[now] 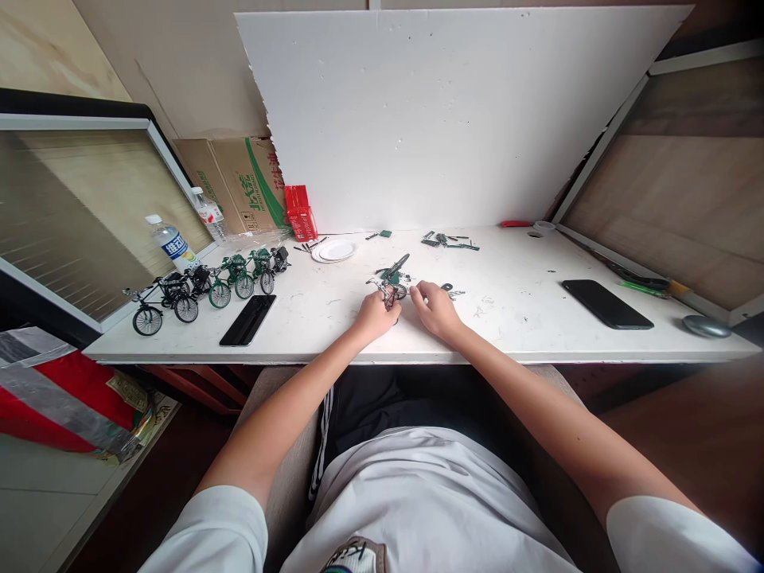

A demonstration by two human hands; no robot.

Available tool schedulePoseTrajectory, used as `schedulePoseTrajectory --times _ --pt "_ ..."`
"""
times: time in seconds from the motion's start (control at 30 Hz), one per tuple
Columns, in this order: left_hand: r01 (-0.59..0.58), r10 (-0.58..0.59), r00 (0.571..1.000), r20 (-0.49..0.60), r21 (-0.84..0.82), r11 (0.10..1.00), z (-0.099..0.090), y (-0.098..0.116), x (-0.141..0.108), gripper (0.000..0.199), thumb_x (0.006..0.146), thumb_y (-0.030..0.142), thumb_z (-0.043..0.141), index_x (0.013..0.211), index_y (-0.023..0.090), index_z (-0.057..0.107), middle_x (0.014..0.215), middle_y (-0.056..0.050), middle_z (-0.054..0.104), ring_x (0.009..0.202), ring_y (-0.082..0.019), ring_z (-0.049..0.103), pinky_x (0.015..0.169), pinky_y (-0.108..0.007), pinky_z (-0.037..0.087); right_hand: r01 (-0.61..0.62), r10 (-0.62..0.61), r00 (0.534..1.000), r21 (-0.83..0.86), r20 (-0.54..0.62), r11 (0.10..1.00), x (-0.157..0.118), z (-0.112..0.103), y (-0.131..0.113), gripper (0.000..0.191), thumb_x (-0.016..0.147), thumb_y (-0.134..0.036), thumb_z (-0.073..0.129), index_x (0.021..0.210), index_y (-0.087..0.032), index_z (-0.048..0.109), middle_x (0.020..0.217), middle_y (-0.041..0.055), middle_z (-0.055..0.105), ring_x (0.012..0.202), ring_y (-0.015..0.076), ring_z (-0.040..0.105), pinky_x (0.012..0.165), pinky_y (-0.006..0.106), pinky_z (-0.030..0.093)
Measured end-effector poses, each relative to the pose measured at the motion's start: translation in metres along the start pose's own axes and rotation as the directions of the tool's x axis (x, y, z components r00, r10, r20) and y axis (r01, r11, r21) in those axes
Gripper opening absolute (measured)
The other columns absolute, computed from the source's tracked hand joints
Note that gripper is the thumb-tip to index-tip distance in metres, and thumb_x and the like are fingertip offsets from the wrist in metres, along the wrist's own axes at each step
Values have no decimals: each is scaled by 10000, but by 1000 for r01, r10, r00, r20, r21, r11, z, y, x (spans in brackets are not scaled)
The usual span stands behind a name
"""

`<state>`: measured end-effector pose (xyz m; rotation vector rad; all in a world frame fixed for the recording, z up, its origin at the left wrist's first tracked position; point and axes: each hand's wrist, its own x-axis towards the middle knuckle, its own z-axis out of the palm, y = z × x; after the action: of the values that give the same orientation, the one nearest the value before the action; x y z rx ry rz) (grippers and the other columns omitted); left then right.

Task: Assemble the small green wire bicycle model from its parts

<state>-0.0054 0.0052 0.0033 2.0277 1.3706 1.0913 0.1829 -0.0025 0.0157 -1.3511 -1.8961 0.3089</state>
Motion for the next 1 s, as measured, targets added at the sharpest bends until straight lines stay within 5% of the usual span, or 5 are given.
schedulePoseTrajectory --times 0.17,1.0 --pt "-13 13 1000 -12 7 1000 1 -2 1 63 939 222 656 890 204 692 764 -34 721 739 -200 656 760 -305 508 6 -6 999 -11 41 1000 0 -1 -1 572 1151 -585 210 750 -263 461 782 96 658 738 263 574 718 384 396" --pt "14 -14 1000 -14 15 1000 0 0 0 90 941 216 640 857 208 674 710 -23 663 690 -189 601 708 -298 471 39 -36 998 -60 50 997 0 0 -2 512 1137 -544 299 725 -260 406 733 84 619 696 236 536 662 360 358"
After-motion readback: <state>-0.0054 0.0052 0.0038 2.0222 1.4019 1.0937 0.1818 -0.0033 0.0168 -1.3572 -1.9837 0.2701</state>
